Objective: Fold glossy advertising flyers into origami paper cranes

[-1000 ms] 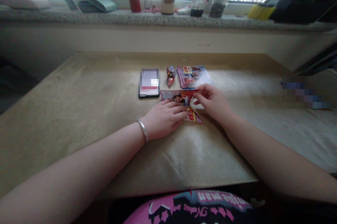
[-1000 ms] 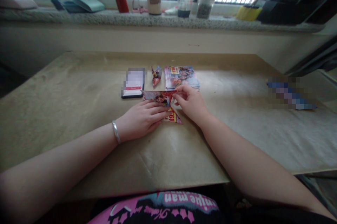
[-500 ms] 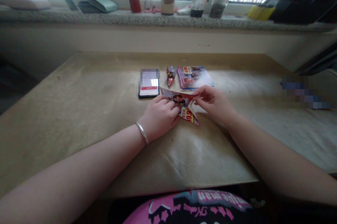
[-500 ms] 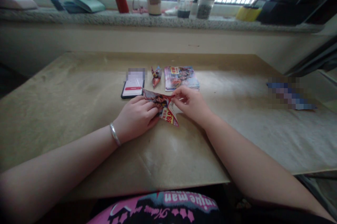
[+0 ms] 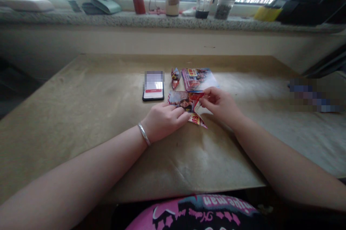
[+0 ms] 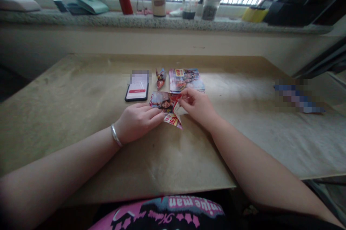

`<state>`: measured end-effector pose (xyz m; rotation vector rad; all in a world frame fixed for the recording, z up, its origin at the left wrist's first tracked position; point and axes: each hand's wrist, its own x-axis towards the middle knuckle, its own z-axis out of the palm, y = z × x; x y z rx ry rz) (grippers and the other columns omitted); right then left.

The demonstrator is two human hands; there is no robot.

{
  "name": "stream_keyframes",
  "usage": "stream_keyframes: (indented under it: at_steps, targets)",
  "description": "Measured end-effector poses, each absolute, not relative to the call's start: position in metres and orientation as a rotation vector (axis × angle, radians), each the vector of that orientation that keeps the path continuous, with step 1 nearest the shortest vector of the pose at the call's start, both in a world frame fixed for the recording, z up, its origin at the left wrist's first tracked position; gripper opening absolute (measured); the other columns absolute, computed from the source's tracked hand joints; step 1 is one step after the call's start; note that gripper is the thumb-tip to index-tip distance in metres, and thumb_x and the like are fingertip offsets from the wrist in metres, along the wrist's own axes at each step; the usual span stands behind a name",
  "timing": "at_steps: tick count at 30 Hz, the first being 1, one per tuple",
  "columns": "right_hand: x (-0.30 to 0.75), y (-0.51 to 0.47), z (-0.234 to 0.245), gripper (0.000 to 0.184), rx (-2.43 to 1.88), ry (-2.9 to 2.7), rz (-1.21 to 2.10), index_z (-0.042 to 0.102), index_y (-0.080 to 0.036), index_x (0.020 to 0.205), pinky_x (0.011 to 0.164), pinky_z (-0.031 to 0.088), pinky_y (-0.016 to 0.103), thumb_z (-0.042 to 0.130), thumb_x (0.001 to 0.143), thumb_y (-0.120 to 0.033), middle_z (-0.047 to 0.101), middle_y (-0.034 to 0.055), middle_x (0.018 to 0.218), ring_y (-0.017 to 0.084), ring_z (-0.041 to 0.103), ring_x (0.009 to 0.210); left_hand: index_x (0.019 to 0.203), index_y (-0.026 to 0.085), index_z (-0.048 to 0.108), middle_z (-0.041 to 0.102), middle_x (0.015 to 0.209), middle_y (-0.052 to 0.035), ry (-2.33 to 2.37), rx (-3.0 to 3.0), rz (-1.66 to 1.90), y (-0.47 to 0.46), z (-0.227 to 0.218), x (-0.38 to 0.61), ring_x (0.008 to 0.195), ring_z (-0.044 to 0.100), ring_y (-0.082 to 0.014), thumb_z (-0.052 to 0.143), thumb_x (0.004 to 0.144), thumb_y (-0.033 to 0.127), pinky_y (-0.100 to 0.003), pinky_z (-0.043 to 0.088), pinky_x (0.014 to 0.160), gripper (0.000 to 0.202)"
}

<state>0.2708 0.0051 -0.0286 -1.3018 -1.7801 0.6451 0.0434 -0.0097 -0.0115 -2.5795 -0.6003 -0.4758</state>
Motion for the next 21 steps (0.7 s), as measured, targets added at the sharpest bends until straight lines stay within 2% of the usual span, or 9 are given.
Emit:
stream_keyframes:
  at_steps: [3, 5, 8, 10, 14, 18, 21]
  targets:
    - [0.271, 0.005, -0.029, 0.013, -1.277, -1.766, 0.704, 0.058, -0.019, 0.084, 0.055, 0.048, 0.026, 0.061, 0.078, -0.03, 0.063, -0.0004, 0.069, 0.013, 0.06, 0.059, 0.088, 0.018, 0.056, 0.064, 0.078, -0.0009, -0.698, -2.63, -0.531, -0.006, -0.014, 0.044, 0.069, 0.06, -0.0141, 0.046, 0.093, 0.025, -0.026, 0.041, 0.061, 0.013]
    - [0.271, 0.005, -0.029, 0.014, -1.227, -1.78, 0.759, 0.059, -0.019, 0.084, 0.055, 0.048, 0.025, 0.061, 0.079, -0.031, 0.064, 0.0001, 0.07, 0.012, 0.06, 0.058, 0.098, 0.016, 0.056, 0.064, 0.085, -0.0037, -0.815, -2.652, -0.572, -0.002, -0.016, 0.044, 0.073, 0.06, -0.0164, 0.051, 0.089, 0.027, -0.027, 0.044, 0.062, 0.015]
    - [0.268, 0.003, -0.029, 0.015, -1.158, -1.83, 0.758, 0.061, -0.019, 0.087, 0.058, 0.05, 0.026, 0.061, 0.081, -0.033, 0.066, 0.0013, 0.075, 0.013, 0.061, 0.062, 0.126, 0.013, 0.046, 0.062, 0.104, -0.0097, -0.899, -2.642, -0.656, 0.002, -0.021, 0.043, 0.089, 0.06, -0.0209, 0.06, 0.083, 0.027, -0.031, 0.05, 0.075, 0.048]
    - [0.266, 0.0, -0.027, 0.014, -1.131, -1.858, 0.724, 0.062, -0.019, 0.088, 0.061, 0.052, 0.027, 0.06, 0.082, -0.031, 0.068, 0.0022, 0.079, 0.013, 0.062, 0.065, 0.136, 0.013, 0.037, 0.056, 0.119, -0.0139, -0.909, -2.62, -0.696, 0.004, -0.023, 0.042, 0.104, 0.057, -0.025, 0.064, 0.08, 0.027, -0.036, 0.048, 0.088, 0.064]
    - [0.257, -0.006, -0.023, 0.011, -1.104, -1.867, 0.625, 0.063, -0.02, 0.089, 0.062, 0.054, 0.028, 0.059, 0.082, -0.028, 0.068, 0.0024, 0.082, 0.013, 0.063, 0.068, 0.142, 0.014, 0.032, 0.043, 0.14, -0.0157, -0.956, -2.601, -0.681, 0.002, -0.026, 0.04, 0.126, 0.043, -0.0305, 0.063, 0.079, 0.03, -0.044, 0.039, 0.103, 0.072]
    - [0.251, -0.011, -0.021, 0.008, -1.162, -1.774, 0.504, 0.061, -0.021, 0.085, 0.056, 0.053, 0.025, 0.059, 0.082, -0.028, 0.066, 0.0003, 0.077, 0.012, 0.062, 0.064, 0.144, 0.013, 0.026, 0.04, 0.144, -0.0151, -1.03, -2.599, -0.709, -0.002, -0.023, 0.041, 0.131, 0.04, -0.0291, 0.06, 0.081, 0.03, -0.046, 0.031, 0.11, 0.074]
    - [0.251, -0.01, -0.023, 0.01, -1.212, -1.705, 0.565, 0.058, -0.021, 0.086, 0.054, 0.053, 0.024, 0.059, 0.082, -0.03, 0.063, -0.0014, 0.072, 0.011, 0.062, 0.06, 0.141, 0.018, 0.036, 0.04, 0.144, -0.0143, -0.974, -2.551, -0.721, -0.005, -0.022, 0.043, 0.131, 0.04, -0.0295, 0.06, 0.082, 0.03, -0.049, 0.028, 0.111, 0.065]
